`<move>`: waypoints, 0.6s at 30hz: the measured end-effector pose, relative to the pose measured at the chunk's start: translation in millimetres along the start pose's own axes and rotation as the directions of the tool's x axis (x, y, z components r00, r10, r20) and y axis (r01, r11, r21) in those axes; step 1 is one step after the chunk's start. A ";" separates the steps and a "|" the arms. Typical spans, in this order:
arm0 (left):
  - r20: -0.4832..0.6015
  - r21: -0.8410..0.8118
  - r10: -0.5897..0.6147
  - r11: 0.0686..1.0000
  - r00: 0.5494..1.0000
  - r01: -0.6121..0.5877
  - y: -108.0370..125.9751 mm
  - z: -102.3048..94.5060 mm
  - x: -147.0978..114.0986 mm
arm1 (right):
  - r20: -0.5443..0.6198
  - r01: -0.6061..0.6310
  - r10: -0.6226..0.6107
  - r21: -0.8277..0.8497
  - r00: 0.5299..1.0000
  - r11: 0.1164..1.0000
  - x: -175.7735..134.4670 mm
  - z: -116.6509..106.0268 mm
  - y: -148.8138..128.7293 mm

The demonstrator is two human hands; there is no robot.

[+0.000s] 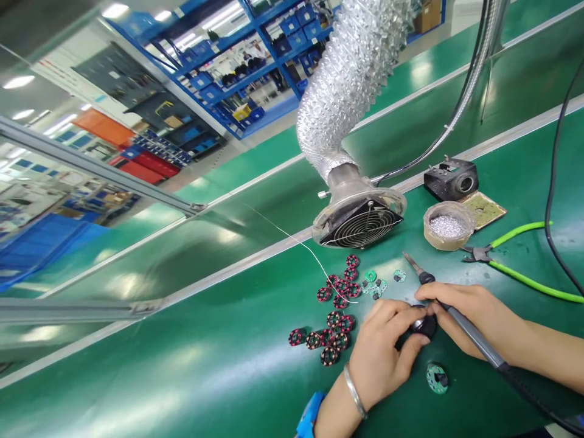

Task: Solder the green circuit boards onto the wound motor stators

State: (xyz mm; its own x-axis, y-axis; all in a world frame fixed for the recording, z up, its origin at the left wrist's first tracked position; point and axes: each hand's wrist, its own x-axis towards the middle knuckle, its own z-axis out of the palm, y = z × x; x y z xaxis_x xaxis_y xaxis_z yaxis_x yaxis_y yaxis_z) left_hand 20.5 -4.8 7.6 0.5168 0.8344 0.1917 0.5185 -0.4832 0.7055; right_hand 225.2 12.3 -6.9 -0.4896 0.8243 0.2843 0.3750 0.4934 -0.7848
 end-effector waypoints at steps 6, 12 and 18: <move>0.037 0.071 0.061 0.995 0.997 -0.064 -4.9 -4.2 -5.5 | 0.001 -0.002 0.002 -0.031 1.000 1.000 1.0 0.9 0.4; 0.117 0.216 -0.078 0.975 0.990 0.051 0.4 -10.8 -6.9 | 0.000 -0.009 0.009 -0.066 1.000 0.998 0.8 1.1 1.5; -0.127 0.041 -0.143 0.988 0.982 0.149 3.5 -6.6 -6.1 | -0.030 0.023 -0.025 -0.058 0.999 0.998 1.7 2.1 1.4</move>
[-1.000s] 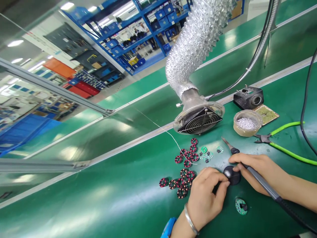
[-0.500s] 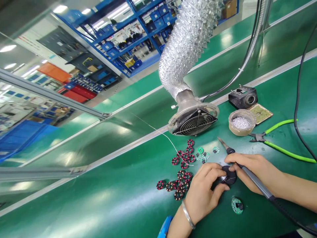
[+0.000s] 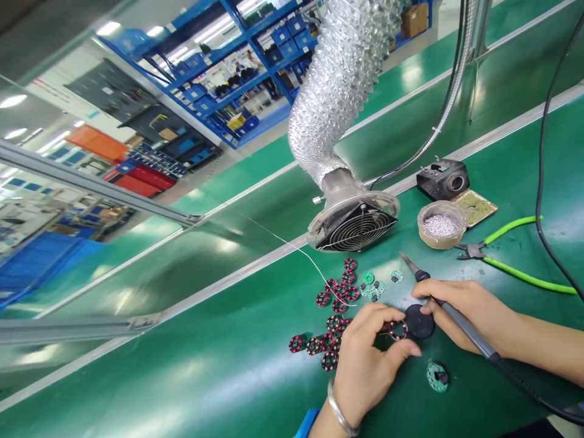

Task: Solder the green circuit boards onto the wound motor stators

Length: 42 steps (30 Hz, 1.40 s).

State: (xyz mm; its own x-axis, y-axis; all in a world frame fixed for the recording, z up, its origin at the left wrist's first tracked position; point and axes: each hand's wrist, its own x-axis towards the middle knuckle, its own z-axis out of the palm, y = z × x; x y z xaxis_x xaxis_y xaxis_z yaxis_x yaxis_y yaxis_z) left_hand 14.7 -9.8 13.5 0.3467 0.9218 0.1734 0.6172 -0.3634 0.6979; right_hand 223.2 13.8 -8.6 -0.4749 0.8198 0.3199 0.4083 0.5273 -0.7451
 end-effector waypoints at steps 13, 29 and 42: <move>0.020 -0.083 0.164 0.983 0.986 -0.162 -8.1 16.0 4.2 | -0.096 0.076 -0.077 -0.008 0.992 0.997 -0.2 -3.9 -6.5; -0.205 0.022 0.297 0.954 0.933 -0.299 -16.2 -16.0 -1.8 | -0.036 0.329 -0.343 -0.202 0.939 0.922 -8.5 24.2 -16.2; 0.016 0.231 0.380 0.899 0.925 -0.373 -22.2 -16.0 7.6 | -0.291 0.197 -0.185 0.010 0.939 0.980 -0.7 -9.5 -13.9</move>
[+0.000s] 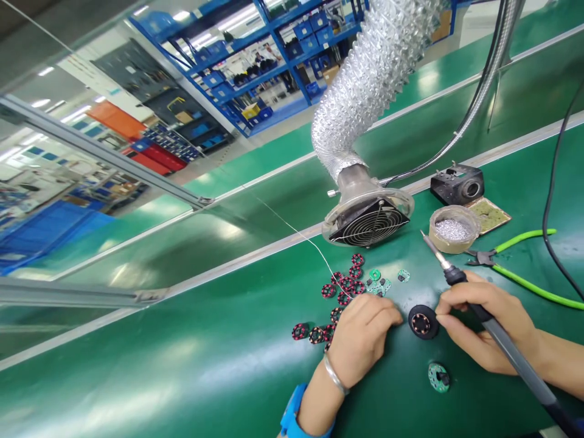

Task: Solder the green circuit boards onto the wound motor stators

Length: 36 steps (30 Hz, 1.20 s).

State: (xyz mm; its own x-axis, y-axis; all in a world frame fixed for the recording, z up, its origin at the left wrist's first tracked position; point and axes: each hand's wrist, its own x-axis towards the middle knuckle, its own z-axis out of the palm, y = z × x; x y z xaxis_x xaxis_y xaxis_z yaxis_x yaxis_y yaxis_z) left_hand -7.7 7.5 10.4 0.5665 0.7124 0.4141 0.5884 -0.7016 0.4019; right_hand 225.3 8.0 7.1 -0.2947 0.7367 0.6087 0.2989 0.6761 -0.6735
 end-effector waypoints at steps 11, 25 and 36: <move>0.212 0.213 -0.396 0.911 0.893 0.353 0.2 23.9 52.1 | -0.087 -0.027 0.018 -0.098 0.996 0.995 6.2 0.6 16.5; 0.246 -0.649 -0.646 0.443 0.722 0.618 33.0 13.7 56.1 | -0.054 0.184 -0.210 -0.300 0.976 0.936 14.2 13.7 3.3; 0.163 -0.449 -0.398 0.785 0.903 0.427 17.7 14.0 10.8 | 0.102 0.102 -0.086 -0.163 0.991 0.981 12.9 -8.8 13.4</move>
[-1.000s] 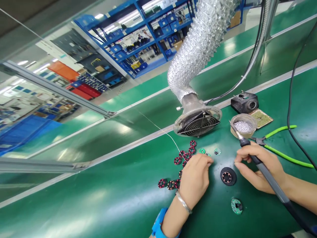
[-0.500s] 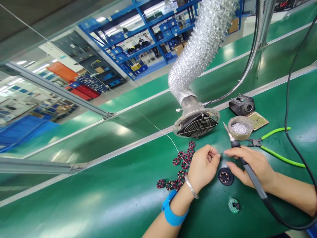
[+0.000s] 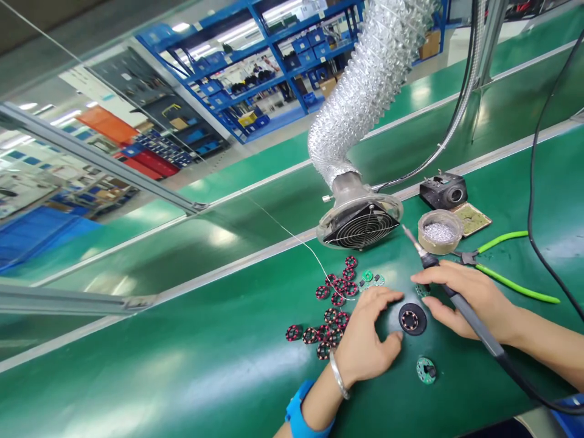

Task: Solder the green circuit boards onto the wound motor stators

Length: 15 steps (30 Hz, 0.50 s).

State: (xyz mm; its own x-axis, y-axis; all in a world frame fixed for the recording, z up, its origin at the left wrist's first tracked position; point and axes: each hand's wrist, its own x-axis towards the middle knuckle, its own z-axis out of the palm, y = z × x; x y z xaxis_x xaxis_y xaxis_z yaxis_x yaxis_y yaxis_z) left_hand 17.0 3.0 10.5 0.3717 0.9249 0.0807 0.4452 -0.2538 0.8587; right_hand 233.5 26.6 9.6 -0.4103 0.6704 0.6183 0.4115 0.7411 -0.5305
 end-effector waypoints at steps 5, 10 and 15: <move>-0.086 0.102 0.071 0.993 0.994 -0.062 -9.4 22.7 -12.4 | 0.209 -0.023 -0.004 0.130 0.978 0.991 -0.5 0.0 -3.5; -0.170 0.232 0.241 0.952 0.956 -0.199 -3.8 27.8 -19.9 | 0.276 -0.058 0.003 0.189 0.961 0.980 -1.8 2.6 -4.9; -0.012 0.378 0.530 0.787 0.848 -0.487 -4.0 18.0 -20.6 | 0.237 -0.094 0.056 0.150 0.970 0.984 -2.0 0.6 -4.4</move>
State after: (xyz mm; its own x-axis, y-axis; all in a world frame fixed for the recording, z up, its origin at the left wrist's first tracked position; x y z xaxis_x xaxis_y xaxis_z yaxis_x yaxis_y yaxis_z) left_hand 22.2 -20.1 -3.7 0.5414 0.6530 0.5297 0.4778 -0.7573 0.4452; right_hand 232.0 22.1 10.3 -0.5677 0.7007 0.4321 0.3213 0.6718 -0.6674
